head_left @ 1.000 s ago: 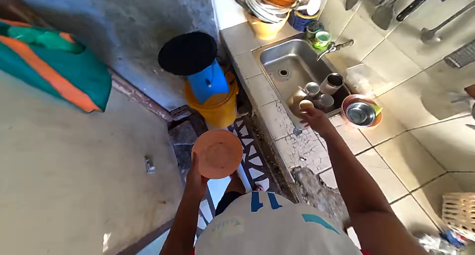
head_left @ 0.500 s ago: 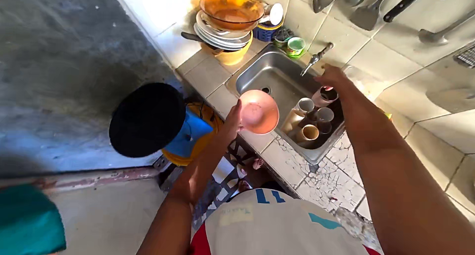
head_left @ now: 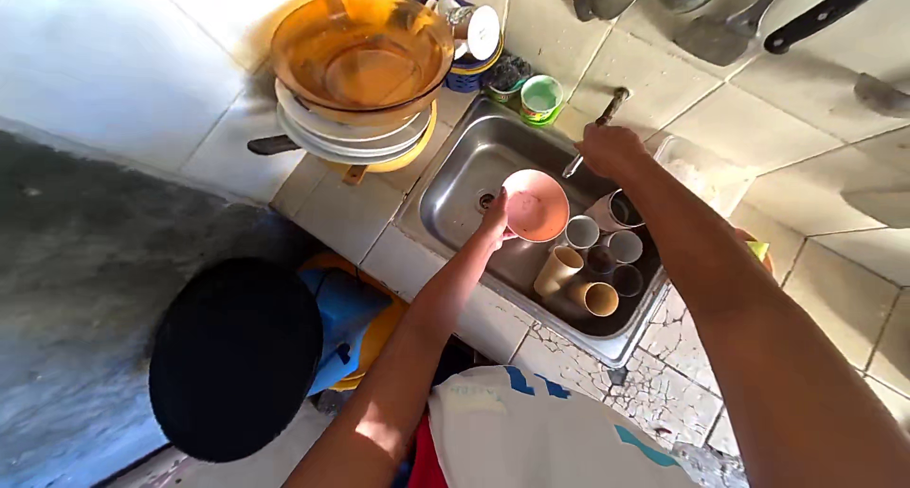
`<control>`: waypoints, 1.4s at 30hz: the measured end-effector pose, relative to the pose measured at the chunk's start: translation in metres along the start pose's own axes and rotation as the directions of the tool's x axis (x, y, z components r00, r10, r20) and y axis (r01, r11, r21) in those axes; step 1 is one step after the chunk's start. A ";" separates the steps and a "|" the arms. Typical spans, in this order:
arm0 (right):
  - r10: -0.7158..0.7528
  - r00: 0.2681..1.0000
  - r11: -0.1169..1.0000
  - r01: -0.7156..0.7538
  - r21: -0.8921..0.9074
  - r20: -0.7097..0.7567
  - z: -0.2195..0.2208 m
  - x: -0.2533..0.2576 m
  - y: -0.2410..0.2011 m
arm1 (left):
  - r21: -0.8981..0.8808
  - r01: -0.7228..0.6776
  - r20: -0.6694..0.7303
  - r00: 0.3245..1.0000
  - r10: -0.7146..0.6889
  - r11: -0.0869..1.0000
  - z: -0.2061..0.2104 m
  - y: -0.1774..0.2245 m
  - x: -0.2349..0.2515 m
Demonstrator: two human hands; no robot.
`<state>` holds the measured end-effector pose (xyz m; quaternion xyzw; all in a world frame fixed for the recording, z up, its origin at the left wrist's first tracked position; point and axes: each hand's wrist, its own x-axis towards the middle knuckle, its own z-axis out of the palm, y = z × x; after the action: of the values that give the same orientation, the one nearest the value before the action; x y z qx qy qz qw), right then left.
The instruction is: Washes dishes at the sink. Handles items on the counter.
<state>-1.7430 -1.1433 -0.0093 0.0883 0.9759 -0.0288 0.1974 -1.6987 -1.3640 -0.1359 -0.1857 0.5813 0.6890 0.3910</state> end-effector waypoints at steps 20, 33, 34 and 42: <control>-0.355 0.931 0.930 0.361 0.072 -0.087 0.178 -0.001 -0.017 | 0.277 0.036 0.423 0.893 -0.155 0.960 -0.041 0.066 0.130; -0.378 0.925 0.908 0.379 0.180 -0.044 0.197 0.004 -0.003 | 0.295 0.134 0.265 0.940 -0.215 0.946 -0.060 0.044 0.105; -0.313 0.949 0.940 0.306 0.150 0.024 0.186 0.005 0.000 | 0.286 0.160 0.288 0.926 -0.244 0.945 -0.057 0.048 0.103; -0.256 0.928 0.893 0.120 0.434 0.269 0.150 -0.005 -0.090 | -0.253 -0.080 0.013 0.996 0.086 0.964 0.003 -0.019 0.076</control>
<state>-1.6977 -1.2464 -0.1433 0.0258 0.9068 -0.2659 0.3260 -1.7313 -1.3367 -0.2017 -0.2013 0.4918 0.7751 0.3419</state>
